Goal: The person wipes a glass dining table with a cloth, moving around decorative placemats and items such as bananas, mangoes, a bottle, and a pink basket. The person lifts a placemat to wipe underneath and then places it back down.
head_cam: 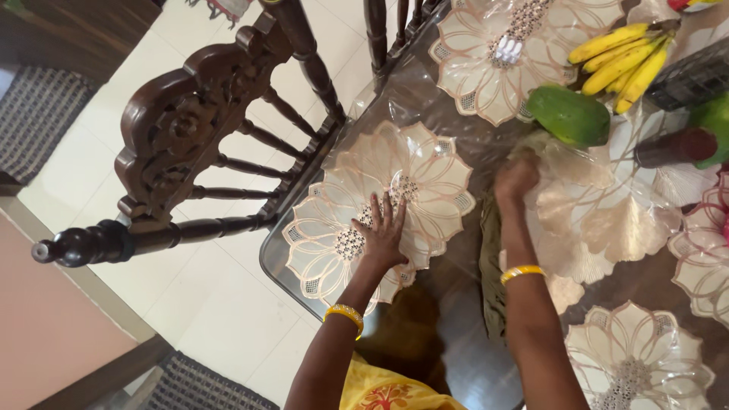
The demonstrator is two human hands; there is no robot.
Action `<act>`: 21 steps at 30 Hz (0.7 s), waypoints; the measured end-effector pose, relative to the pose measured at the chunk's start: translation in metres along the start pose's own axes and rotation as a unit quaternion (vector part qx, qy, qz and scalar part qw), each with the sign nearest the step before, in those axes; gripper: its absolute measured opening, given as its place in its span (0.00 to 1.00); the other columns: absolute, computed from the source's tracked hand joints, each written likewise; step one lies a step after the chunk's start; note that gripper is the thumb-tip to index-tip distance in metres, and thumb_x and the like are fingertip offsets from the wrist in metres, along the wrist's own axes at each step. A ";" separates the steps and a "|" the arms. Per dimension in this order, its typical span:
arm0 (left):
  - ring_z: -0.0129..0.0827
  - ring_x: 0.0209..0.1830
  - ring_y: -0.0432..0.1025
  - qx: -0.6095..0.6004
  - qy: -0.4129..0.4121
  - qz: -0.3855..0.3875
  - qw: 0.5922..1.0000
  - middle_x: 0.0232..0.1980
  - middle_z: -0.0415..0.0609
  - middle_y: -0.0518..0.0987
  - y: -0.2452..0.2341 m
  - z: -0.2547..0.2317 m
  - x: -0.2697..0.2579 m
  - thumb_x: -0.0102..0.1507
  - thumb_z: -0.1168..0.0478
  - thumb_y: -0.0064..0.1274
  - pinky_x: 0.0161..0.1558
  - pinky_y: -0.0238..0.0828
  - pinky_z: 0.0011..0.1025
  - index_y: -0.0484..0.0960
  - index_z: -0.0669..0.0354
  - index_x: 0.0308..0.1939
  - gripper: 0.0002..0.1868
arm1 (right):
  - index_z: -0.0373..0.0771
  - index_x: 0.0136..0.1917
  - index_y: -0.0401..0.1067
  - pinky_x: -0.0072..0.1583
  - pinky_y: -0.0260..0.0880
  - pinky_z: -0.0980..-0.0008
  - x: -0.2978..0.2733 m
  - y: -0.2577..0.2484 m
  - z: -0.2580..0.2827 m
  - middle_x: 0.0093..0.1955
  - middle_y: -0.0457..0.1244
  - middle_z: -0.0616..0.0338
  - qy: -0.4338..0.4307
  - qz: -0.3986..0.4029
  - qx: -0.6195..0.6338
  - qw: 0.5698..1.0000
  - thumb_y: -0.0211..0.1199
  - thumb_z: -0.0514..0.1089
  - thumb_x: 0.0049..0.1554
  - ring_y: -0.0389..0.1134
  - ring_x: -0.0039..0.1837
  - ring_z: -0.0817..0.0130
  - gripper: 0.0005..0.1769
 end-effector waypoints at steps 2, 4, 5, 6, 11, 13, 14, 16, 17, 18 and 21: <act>0.64 0.83 0.23 0.000 0.001 -0.007 1.000 0.85 0.59 0.32 -0.002 0.002 0.003 0.37 0.37 0.77 0.57 0.41 0.91 0.34 0.46 0.82 0.83 | 0.35 0.53 0.74 0.50 0.72 0.50 0.007 0.032 0.039 0.52 0.66 0.42 -0.058 0.023 0.031 0.998 0.68 0.38 0.50 0.70 0.50 0.45 0.16; 0.64 0.83 0.23 -0.003 0.000 -0.009 1.000 0.85 0.60 0.32 -0.001 0.002 0.001 0.37 0.37 0.78 0.57 0.40 0.92 0.34 0.47 0.82 0.83 | 0.34 0.54 0.74 0.52 0.72 0.51 0.012 0.058 0.076 0.54 0.66 0.41 -0.116 0.054 0.049 0.991 0.66 0.35 0.50 0.70 0.52 0.46 0.17; 0.64 0.83 0.23 -0.007 0.000 -0.006 1.000 0.85 0.60 0.32 -0.001 0.003 0.001 0.36 0.37 0.77 0.57 0.39 0.92 0.34 0.46 0.82 0.83 | 0.33 0.54 0.74 0.53 0.72 0.51 0.015 0.069 0.096 0.55 0.66 0.41 -0.141 0.066 0.060 0.986 0.66 0.34 0.49 0.69 0.53 0.46 0.17; 0.64 0.83 0.23 -0.012 -0.001 -0.003 1.000 0.85 0.59 0.32 0.000 0.004 0.000 0.36 0.37 0.77 0.57 0.39 0.93 0.34 0.45 0.82 0.83 | 0.33 0.54 0.74 0.54 0.72 0.51 0.018 0.078 0.117 0.56 0.66 0.40 -0.165 0.080 0.070 0.981 0.65 0.33 0.49 0.69 0.54 0.46 0.18; 0.63 0.83 0.24 -0.016 0.000 -0.008 1.000 0.85 0.59 0.32 0.004 0.003 0.003 0.37 0.39 0.77 0.56 0.37 0.93 0.36 0.45 0.82 0.81 | 0.30 0.53 0.75 0.55 0.70 0.53 -0.016 0.105 0.213 0.54 0.65 0.38 -0.257 0.220 0.062 0.939 0.71 0.37 0.45 0.67 0.55 0.48 0.21; 0.63 0.83 0.23 -0.020 0.002 -0.003 1.000 0.85 0.58 0.32 0.006 0.004 0.004 0.37 0.40 0.78 0.56 0.36 0.93 0.37 0.45 0.83 0.81 | 0.29 0.61 0.73 0.55 0.72 0.62 -0.055 0.086 0.252 0.60 0.65 0.42 -0.362 0.154 0.064 0.917 0.63 0.27 0.52 0.68 0.57 0.56 0.22; 0.63 0.83 0.23 -0.020 -0.001 -0.003 1.000 0.85 0.58 0.32 0.006 0.006 0.005 0.37 0.40 0.77 0.56 0.36 0.93 0.37 0.45 0.82 0.80 | 0.29 0.60 0.73 0.55 0.72 0.60 -0.067 0.078 0.258 0.59 0.65 0.41 -0.362 0.184 0.096 0.909 0.63 0.28 0.50 0.68 0.56 0.54 0.22; 0.63 0.83 0.23 -0.019 -0.001 -0.001 1.000 0.85 0.58 0.32 0.008 0.006 0.004 0.38 0.40 0.77 0.57 0.36 0.93 0.39 0.44 0.82 0.79 | 0.30 0.58 0.72 0.54 0.73 0.56 -0.090 0.062 0.261 0.57 0.64 0.37 -0.355 0.242 0.155 0.890 0.64 0.31 0.47 0.68 0.53 0.50 0.23; 0.62 0.84 0.23 -0.019 -0.002 0.001 1.000 0.85 0.58 0.32 0.008 0.006 0.004 0.38 0.40 0.77 0.57 0.36 0.93 0.39 0.44 0.82 0.79 | 0.31 0.59 0.73 0.54 0.73 0.56 -0.097 0.055 0.264 0.56 0.64 0.39 -0.377 0.234 0.139 0.885 0.62 0.29 0.46 0.69 0.53 0.50 0.24; 0.62 0.84 0.23 -0.019 -0.003 0.002 1.000 0.86 0.57 0.32 0.007 0.006 0.004 0.37 0.40 0.77 0.57 0.36 0.93 0.39 0.44 0.82 0.79 | 0.32 0.60 0.73 0.54 0.74 0.56 -0.100 0.050 0.265 0.55 0.65 0.41 -0.400 0.225 0.124 0.880 0.61 0.28 0.46 0.69 0.54 0.50 0.26; 0.61 0.84 0.22 -0.029 -0.006 0.012 0.999 0.85 0.57 0.31 0.008 0.004 0.002 0.36 0.40 0.78 0.58 0.36 0.92 0.37 0.44 0.82 0.82 | 0.33 0.61 0.72 0.53 0.77 0.61 -0.083 0.048 0.253 0.57 0.65 0.39 -0.445 0.217 0.113 0.861 0.56 0.25 0.51 0.71 0.53 0.51 0.24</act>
Point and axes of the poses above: each hand's wrist, its own x-axis towards the middle knuckle, its own y-axis out of the palm, z = x × y, the point moved 6 cm from there along x, towards the middle knuckle
